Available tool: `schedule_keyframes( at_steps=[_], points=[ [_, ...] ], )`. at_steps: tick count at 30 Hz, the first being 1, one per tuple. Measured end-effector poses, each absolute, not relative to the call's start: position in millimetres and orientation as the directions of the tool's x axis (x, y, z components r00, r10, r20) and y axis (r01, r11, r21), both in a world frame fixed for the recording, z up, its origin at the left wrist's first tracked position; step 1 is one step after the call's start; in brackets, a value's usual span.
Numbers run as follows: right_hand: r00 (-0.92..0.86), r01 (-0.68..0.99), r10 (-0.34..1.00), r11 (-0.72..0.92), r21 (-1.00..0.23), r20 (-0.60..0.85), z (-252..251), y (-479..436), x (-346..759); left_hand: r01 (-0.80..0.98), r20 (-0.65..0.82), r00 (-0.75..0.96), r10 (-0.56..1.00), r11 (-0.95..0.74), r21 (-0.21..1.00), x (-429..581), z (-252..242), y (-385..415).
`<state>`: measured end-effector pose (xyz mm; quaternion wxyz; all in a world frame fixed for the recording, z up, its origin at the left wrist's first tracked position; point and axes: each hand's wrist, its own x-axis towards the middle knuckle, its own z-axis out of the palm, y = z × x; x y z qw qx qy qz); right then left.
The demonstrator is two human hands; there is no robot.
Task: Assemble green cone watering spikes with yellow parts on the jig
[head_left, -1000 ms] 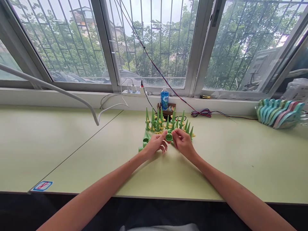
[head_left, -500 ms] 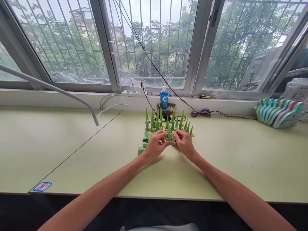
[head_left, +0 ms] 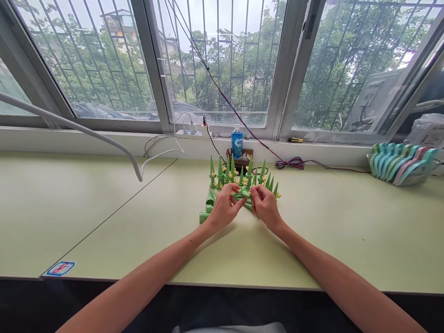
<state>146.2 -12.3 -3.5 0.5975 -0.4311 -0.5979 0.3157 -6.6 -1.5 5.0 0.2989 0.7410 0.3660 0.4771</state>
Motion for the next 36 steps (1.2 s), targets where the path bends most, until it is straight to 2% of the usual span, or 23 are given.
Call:
schedule_keyframes(
  at_steps=[4, 7, 11, 16, 19, 23, 26, 31, 36],
  points=[
    [0.09, 0.082, 0.887, 0.447, -0.891, 0.453, 0, -14, 146, 0.089, 0.265, 0.351, 0.898, -0.314, 0.945, -6, 8, -1],
    [0.054, 0.096, 0.881, 0.464, -0.881, 0.47, 1, -17, 146, 0.011, 0.097, 0.462, 0.882, -0.114, 0.993, -6, 11, -1],
    [0.002, 0.101, 0.884, 0.465, -0.88, 0.467, 0, -18, 145, -0.051, 0.04, 0.503, 0.863, -0.017, 0.999, -8, 12, -1],
    [-0.01, 0.095, 0.897, 0.44, -0.893, 0.441, -3, -16, 146, -0.034, 0.094, 0.497, 0.863, -0.089, 0.995, -12, 12, 0],
    [-0.009, 0.074, 0.899, 0.437, -0.896, 0.438, -4, -15, 148, 0.004, 0.22, 0.482, 0.848, -0.253, 0.967, -13, 9, 0],
    [-0.015, 0.087, 0.911, 0.412, -0.907, 0.412, -2, -15, 149, 0.119, 0.395, 0.404, 0.825, -0.476, 0.871, -13, 4, 1],
    [-0.014, 0.092, 0.916, 0.401, -0.911, 0.402, -1, -15, 149, 0.178, 0.482, 0.368, 0.795, -0.569, 0.802, -11, 2, 1],
    [0.0, 0.089, 0.909, 0.416, -0.905, 0.418, -3, -13, 148, 0.214, 0.498, 0.355, 0.791, -0.587, 0.781, -10, 4, 0],
    [0.006, 0.048, 0.9, 0.435, -0.899, 0.436, -4, -14, 145, 0.155, 0.389, 0.34, 0.856, -0.459, 0.875, -7, 5, -2]
  ],
)
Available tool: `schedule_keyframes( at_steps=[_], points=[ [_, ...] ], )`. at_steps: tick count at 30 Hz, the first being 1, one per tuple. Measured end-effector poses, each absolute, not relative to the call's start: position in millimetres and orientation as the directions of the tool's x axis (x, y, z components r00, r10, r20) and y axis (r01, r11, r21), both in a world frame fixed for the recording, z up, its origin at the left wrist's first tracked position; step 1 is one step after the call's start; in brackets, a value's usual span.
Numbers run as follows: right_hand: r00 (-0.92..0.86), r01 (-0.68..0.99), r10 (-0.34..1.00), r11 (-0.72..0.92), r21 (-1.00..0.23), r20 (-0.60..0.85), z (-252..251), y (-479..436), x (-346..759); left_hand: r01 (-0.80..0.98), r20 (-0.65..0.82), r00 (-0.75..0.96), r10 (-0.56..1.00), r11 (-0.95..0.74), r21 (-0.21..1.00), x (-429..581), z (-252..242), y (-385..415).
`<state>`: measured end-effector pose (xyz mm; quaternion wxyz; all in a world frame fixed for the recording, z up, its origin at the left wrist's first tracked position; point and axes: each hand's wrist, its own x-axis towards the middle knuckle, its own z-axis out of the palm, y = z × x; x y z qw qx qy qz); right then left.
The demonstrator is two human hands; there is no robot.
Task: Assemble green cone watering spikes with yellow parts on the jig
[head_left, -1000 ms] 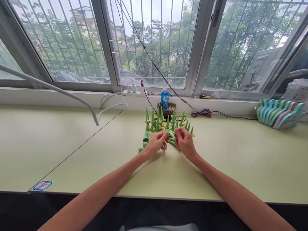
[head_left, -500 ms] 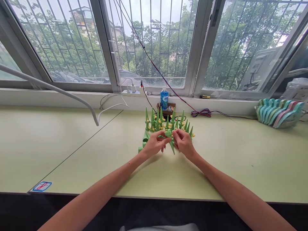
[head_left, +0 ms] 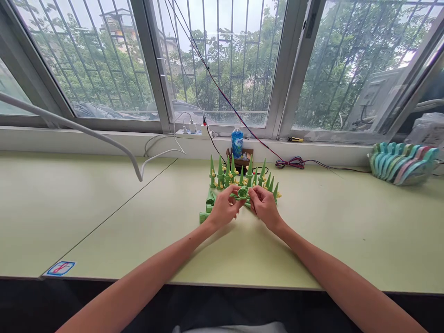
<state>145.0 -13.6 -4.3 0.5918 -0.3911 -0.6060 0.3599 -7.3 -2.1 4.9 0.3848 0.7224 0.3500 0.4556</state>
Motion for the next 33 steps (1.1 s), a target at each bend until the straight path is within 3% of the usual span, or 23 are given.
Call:
schedule_keyframes(
  at_steps=[5, 9, 16, 21, 24, 28, 33],
  points=[
    [0.024, 0.03, 0.884, 0.466, -0.884, 0.466, -2, -15, 145, 0.001, 0.181, 0.366, 0.913, -0.195, 0.981, -7, 6, 1],
    [0.005, 0.062, 0.872, 0.488, -0.871, 0.489, -2, -16, 146, -0.094, -0.016, 0.483, 0.876, 0.07, 0.993, -8, 9, 3],
    [-0.037, 0.072, 0.879, 0.476, -0.877, 0.475, -4, -16, 146, -0.137, -0.056, 0.583, 0.811, 0.166, 0.977, -9, 10, 3],
    [-0.042, 0.098, 0.884, 0.467, -0.879, 0.465, -3, -17, 147, -0.095, 0.011, 0.602, 0.799, 0.058, 0.994, -11, 14, 1],
    [-0.024, 0.147, 0.883, 0.467, -0.872, 0.469, -1, -16, 149, 0.011, 0.118, 0.581, 0.805, -0.153, 0.988, -12, 13, -1],
    [0.0, 0.194, 0.888, 0.45, -0.872, 0.459, 1, -16, 151, 0.18, 0.34, 0.503, 0.795, -0.481, 0.858, -12, 7, -2],
    [0.002, 0.17, 0.893, 0.443, -0.88, 0.45, 1, -17, 151, 0.239, 0.467, 0.461, 0.755, -0.612, 0.754, -12, 0, 1]
  ],
)
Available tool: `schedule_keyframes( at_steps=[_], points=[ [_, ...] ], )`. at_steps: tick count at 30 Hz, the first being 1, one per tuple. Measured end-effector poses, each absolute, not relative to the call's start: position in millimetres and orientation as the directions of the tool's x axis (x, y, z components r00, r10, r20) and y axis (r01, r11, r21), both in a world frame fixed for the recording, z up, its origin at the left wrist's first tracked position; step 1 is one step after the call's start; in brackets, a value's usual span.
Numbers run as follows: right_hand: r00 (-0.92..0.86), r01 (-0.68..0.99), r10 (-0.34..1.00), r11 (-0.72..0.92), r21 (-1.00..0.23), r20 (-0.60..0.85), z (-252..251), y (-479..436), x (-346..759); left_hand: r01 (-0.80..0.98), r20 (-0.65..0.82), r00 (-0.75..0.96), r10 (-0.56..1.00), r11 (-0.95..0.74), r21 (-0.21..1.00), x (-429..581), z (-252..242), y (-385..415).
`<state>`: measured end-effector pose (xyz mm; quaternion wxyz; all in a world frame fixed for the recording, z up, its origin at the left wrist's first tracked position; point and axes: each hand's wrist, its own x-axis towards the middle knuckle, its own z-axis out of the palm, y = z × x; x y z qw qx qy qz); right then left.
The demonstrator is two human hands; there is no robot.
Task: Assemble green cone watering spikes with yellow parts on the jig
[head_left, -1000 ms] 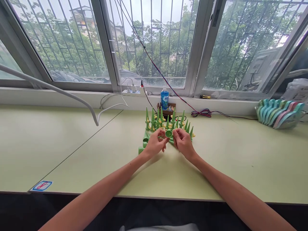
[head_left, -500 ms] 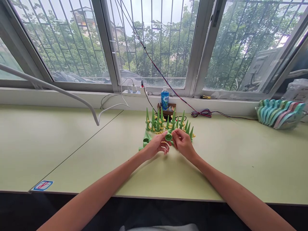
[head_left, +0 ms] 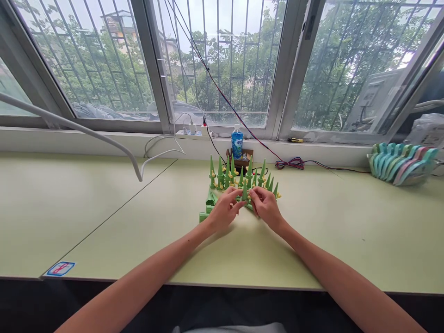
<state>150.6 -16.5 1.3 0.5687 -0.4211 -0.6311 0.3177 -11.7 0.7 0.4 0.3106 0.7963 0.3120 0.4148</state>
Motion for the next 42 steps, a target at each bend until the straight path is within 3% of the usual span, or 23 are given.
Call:
schedule_keyframes(
  at_steps=[6, 12, 16, 19, 23, 27, 33, 37, 42],
  points=[
    [-0.008, 0.126, 0.903, 0.427, -0.895, 0.43, -1, -15, 149, 0.24, 0.568, 0.415, 0.71, -0.688, 0.685, -12, -3, 5],
    [0.033, 0.102, 0.892, 0.445, -0.889, 0.451, -4, -14, 147, 0.246, 0.516, 0.387, 0.764, -0.625, 0.741, -8, 1, 0],
    [0.085, 0.108, 0.877, 0.464, -0.879, 0.473, -2, -14, 147, 0.146, 0.367, 0.329, 0.87, -0.431, 0.891, -6, 3, 0],
    [0.096, 0.15, 0.864, 0.479, -0.865, 0.495, -1, -16, 148, 0.066, 0.189, 0.384, 0.904, -0.231, 0.971, -6, 7, 1],
    [0.049, 0.192, 0.861, 0.489, -0.851, 0.506, 0, -18, 148, -0.002, -0.029, 0.53, 0.848, 0.035, 0.999, -8, 12, 0],
    [0.017, 0.181, 0.865, 0.49, -0.853, 0.501, 1, -20, 147, -0.068, -0.052, 0.572, 0.819, 0.111, 0.992, -10, 13, -1],
    [0.02, 0.153, 0.872, 0.481, -0.863, 0.49, 0, -20, 147, -0.061, 0.02, 0.566, 0.824, 0.018, 0.998, -13, 14, -1],
    [0.044, 0.185, 0.876, 0.465, -0.866, 0.48, -1, -18, 148, 0.021, 0.169, 0.54, 0.825, -0.214, 0.977, -13, 12, -2],
    [0.043, 0.199, 0.904, 0.409, -0.89, 0.425, 2, -19, 149, 0.161, 0.382, 0.41, 0.828, -0.478, 0.863, -11, 6, -2]
  ],
)
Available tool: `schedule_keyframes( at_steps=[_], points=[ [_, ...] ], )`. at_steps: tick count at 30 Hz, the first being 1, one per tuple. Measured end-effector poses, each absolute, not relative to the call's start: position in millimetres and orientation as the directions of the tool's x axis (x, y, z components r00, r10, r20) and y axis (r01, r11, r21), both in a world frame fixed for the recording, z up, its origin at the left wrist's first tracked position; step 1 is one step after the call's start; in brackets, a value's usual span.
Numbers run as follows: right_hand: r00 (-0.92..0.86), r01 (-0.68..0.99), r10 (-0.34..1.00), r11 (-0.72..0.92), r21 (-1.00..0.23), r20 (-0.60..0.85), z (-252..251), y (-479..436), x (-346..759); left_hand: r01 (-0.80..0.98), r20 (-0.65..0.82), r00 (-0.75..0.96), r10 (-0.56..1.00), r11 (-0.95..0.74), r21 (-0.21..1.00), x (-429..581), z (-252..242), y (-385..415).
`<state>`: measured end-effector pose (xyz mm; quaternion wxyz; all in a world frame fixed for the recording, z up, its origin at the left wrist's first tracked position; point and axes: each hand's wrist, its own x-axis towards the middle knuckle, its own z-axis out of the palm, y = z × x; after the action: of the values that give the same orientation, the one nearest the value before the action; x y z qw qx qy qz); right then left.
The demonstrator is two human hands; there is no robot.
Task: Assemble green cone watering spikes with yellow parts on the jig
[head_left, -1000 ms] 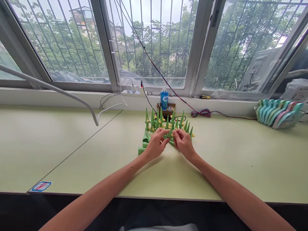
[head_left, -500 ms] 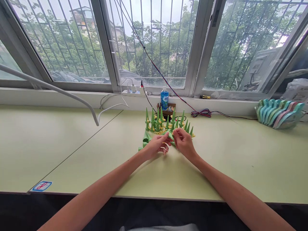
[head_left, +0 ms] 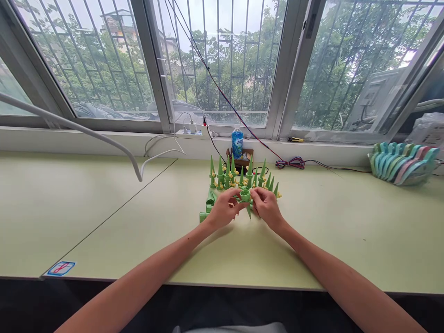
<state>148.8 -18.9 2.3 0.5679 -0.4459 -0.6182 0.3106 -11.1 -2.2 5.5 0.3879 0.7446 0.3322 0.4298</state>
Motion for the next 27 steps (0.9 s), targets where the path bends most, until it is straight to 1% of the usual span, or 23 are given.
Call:
schedule_keyframes(
  at_steps=[2, 5, 7, 10, 12, 14, 17, 20, 24, 27],
  points=[
    [0.044, 0.18, 0.913, 0.392, -0.902, 0.406, 3, -19, 149, 0.192, 0.435, 0.382, 0.816, -0.53, 0.826, -11, 4, -2],
    [0.045, 0.168, 0.915, 0.389, -0.906, 0.401, 3, -19, 148, 0.217, 0.477, 0.357, 0.803, -0.569, 0.793, -10, 3, -2],
    [0.043, 0.159, 0.914, 0.393, -0.906, 0.404, 2, -18, 148, 0.223, 0.483, 0.342, 0.806, -0.57, 0.791, -10, 4, -2],
    [0.038, 0.103, 0.912, 0.404, -0.909, 0.409, 0, -17, 146, 0.205, 0.447, 0.332, 0.831, -0.526, 0.825, -9, 5, -3],
    [0.04, 0.063, 0.905, 0.421, -0.905, 0.424, -1, -16, 145, 0.166, 0.395, 0.328, 0.858, -0.464, 0.87, -8, 7, -3],
    [0.051, 0.052, 0.895, 0.44, -0.896, 0.443, -1, -16, 145, 0.113, 0.313, 0.344, 0.885, -0.371, 0.922, -7, 8, -3],
    [0.069, 0.082, 0.882, 0.461, -0.884, 0.466, 0, -17, 146, 0.015, 0.146, 0.415, 0.898, -0.167, 0.986, -6, 9, -1],
    [0.055, 0.134, 0.87, 0.48, -0.867, 0.49, -1, -18, 146, -0.076, 0.027, 0.465, 0.885, 0.01, 0.997, -6, 10, 1],
    [-0.002, 0.171, 0.872, 0.482, -0.859, 0.489, -1, -20, 145, -0.14, -0.041, 0.513, 0.857, 0.131, 0.981, -7, 12, 1],
    [-0.029, 0.162, 0.877, 0.478, -0.863, 0.48, -2, -20, 145, -0.144, -0.05, 0.536, 0.843, 0.149, 0.978, -8, 14, 0]
  ],
)
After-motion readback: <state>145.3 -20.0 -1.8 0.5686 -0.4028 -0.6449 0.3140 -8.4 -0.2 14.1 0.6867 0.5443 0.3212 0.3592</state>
